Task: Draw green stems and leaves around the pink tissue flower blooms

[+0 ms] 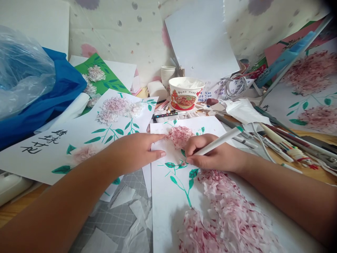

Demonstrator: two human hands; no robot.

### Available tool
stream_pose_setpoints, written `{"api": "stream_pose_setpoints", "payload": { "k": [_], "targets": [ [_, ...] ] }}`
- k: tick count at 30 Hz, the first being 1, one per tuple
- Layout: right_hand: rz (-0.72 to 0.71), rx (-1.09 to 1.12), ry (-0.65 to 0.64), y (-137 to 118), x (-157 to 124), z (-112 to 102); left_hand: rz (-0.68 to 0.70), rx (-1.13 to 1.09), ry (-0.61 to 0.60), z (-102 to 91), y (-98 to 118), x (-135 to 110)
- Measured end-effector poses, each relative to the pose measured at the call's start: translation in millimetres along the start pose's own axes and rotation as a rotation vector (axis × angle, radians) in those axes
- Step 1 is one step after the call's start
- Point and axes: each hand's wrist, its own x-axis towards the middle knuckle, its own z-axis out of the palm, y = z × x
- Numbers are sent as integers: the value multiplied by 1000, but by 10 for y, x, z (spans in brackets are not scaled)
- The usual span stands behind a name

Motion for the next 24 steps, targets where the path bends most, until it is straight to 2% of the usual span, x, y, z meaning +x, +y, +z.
{"api": "stream_pose_setpoints", "payload": {
  "k": [5, 15, 24],
  "targets": [
    [4, -7, 53, 5, 5, -4, -18, 0, -15, 2, -2, 7],
    [23, 21, 29, 17, 4, -12, -15, 2, -9, 15, -15, 5],
    [-16, -4, -2, 27, 7, -25, -11, 3, -7, 0, 0, 14]
  ]
}}
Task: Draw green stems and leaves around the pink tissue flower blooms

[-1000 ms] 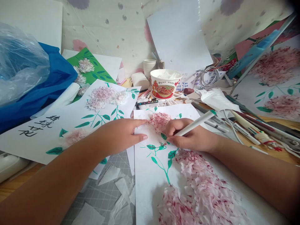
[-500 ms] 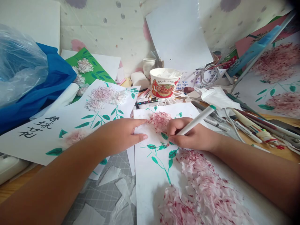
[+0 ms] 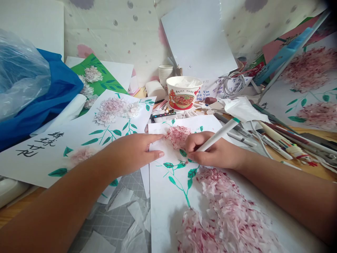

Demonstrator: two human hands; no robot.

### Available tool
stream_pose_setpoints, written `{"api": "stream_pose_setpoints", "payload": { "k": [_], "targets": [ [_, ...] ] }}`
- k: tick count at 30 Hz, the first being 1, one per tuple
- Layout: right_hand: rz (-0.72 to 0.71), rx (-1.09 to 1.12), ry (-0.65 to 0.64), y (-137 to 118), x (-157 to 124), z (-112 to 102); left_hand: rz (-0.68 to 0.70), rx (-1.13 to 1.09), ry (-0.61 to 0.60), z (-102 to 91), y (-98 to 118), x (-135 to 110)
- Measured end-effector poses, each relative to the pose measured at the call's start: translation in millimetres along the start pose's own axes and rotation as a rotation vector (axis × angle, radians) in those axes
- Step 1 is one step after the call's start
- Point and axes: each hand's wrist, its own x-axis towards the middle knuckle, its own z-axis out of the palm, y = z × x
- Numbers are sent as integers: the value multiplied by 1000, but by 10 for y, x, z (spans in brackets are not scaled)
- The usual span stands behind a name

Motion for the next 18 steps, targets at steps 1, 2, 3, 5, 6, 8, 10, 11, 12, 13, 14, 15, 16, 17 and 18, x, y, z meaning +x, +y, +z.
{"api": "stream_pose_setpoints", "payload": {
  "k": [1, 2, 3, 5, 6, 8, 10, 11, 12, 13, 14, 15, 16, 17, 18],
  "targets": [
    [-5, 0, -9, -2, 0, 0, 0, -4, -1, 3, -3, 5],
    [-10, 0, -17, -3, -1, -1, 1, -8, -2, 6, -7, 9],
    [-12, 0, -20, -4, -1, 0, 1, -15, -4, 8, -12, 11],
    [-16, 8, -7, -6, -3, 0, 1, -31, -7, 7, -18, 10],
    [-13, 13, 5, -7, -4, 0, 1, -38, -7, 3, -17, 6],
    [-4, 21, 13, -9, -5, 0, -1, -49, -14, -12, -6, -4],
    [5, 23, 5, -13, -4, -1, -7, -52, -34, -28, 11, -12],
    [6, 22, 4, -15, -2, -2, -9, -51, -39, -33, 16, -14],
    [7, 18, 9, -16, -1, -2, -7, -49, -39, -35, 18, -14],
    [10, 13, 20, -17, 0, -2, -2, -47, -34, -32, 15, -13],
    [14, 6, 34, -17, 1, -2, 3, -46, -24, -27, 9, -11],
    [18, 2, 45, -17, 1, -1, 6, -47, -17, -20, 1, -8],
    [25, 1, 48, -16, 2, 0, 6, -49, -12, -12, -8, -6],
    [31, 5, 47, -16, 2, 1, 2, -51, -15, -6, -16, -5],
    [35, 13, 42, -16, 2, 2, -3, -54, -19, -1, -22, -5]
  ]
}}
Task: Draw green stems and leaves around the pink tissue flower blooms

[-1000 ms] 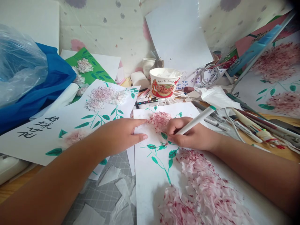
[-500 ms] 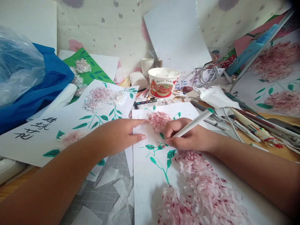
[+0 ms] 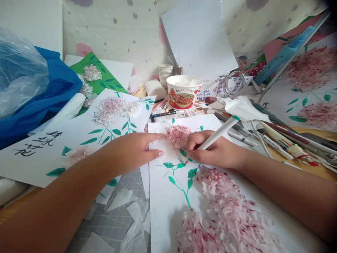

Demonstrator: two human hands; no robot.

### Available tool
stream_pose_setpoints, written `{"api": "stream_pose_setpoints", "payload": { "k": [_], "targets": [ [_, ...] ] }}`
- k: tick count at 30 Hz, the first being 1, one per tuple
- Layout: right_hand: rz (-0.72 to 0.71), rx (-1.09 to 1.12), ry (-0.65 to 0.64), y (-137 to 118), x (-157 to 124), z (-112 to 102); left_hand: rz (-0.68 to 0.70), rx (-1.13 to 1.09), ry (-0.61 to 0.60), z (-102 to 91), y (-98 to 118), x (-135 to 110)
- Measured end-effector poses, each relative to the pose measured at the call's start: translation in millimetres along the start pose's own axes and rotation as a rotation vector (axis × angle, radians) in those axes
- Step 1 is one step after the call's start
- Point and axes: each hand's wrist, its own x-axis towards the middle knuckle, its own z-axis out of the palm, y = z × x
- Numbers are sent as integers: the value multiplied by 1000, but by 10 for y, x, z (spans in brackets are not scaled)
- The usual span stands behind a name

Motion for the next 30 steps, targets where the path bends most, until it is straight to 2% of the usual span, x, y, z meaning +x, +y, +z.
{"api": "stream_pose_setpoints", "payload": {
  "k": [23, 30],
  "targets": [
    [36, 85, 11, 10, 9, -5, 22, 35, 23, 5, -4, 7],
    [59, 82, 6, 19, -7, -8, -36, 2, -64, -80, 91, -31]
  ]
}}
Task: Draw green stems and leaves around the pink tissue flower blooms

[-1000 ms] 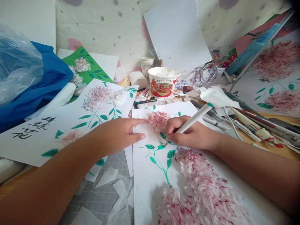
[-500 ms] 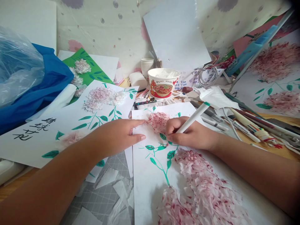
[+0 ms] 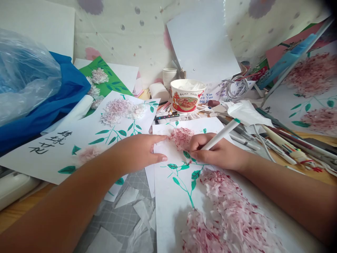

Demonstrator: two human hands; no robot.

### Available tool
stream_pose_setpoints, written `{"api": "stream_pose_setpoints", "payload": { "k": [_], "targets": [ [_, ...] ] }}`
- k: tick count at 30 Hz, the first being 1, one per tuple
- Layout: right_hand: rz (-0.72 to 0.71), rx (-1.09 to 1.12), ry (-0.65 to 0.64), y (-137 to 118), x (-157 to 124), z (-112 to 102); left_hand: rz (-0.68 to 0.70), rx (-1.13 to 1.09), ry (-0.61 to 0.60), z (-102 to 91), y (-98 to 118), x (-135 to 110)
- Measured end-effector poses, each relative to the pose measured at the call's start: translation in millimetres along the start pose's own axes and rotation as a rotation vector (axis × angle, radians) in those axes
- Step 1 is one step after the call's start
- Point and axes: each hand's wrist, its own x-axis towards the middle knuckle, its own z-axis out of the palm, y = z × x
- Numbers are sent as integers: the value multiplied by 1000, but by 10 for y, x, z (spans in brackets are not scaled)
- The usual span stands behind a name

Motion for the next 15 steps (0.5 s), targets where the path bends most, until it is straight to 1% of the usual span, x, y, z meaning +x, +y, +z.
{"api": "stream_pose_setpoints", "payload": {
  "k": [2, 6, 7, 11, 15],
  "targets": [
    [16, -6, 7, -1, -5, 9, 14, -6, 11, 3, -15, 2],
    [-14, -9, 122, -67, -4, 90, 67, -12, 57, 52, -86, 28],
    [-18, -4, 123, -97, 0, 122, 76, -12, 63, 62, -97, 32],
    [19, -13, -1, -187, 22, 224, 116, -19, 93, 65, -88, 19],
    [39, -48, 9, -159, 35, 227, 134, -22, 98, 53, -60, -10]
  ]
}}
